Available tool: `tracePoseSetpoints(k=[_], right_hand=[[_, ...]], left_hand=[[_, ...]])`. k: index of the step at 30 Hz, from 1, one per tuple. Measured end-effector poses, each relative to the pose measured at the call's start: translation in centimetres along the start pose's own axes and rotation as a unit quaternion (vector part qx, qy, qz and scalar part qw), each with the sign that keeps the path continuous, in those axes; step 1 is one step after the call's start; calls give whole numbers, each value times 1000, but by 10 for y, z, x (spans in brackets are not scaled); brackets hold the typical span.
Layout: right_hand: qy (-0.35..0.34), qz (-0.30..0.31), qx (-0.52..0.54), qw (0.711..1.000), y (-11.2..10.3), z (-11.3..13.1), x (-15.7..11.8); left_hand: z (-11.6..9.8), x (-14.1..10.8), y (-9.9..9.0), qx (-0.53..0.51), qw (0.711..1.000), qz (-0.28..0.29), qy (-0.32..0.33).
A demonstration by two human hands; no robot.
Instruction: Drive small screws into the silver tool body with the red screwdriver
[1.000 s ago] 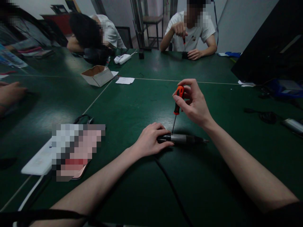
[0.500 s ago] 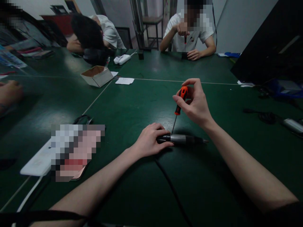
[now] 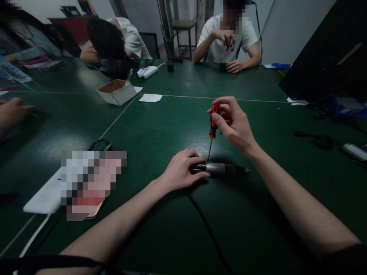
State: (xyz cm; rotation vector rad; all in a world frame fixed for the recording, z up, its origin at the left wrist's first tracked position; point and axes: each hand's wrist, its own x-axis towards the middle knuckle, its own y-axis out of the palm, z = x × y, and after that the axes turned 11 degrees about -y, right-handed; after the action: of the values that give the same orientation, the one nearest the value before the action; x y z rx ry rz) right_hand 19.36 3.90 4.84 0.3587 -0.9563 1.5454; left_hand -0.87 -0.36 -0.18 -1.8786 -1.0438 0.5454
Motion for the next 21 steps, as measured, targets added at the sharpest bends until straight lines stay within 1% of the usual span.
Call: tracePoseSetpoints(k=[4,6,8,13,16,18,21], right_hand=[[6,-56,-7,998,2,-4,-1],[13,-64,-16,998,2,-4,-1],[17,-51,-19,998,2,-2,-1],[0,14,-11,1000,0,2,1],[-1,39,-5,999,-1,2,1],[8,36,8,999,-1,1,1],[9,0,0,1000,0,-1,0]], left_hand=[[1,0,0,-2,1000,3,0],[0,0,0,-4,1000,2,-1],[0,0,0,-5,1000,3,-2],[-1,0,-1,-5,1000,5,-7],[-1,1,-2,-4,1000,5,-4],[-1,1,-1,-3,1000,4,-2],[-1,1,-1,-2,1000,2,-1]])
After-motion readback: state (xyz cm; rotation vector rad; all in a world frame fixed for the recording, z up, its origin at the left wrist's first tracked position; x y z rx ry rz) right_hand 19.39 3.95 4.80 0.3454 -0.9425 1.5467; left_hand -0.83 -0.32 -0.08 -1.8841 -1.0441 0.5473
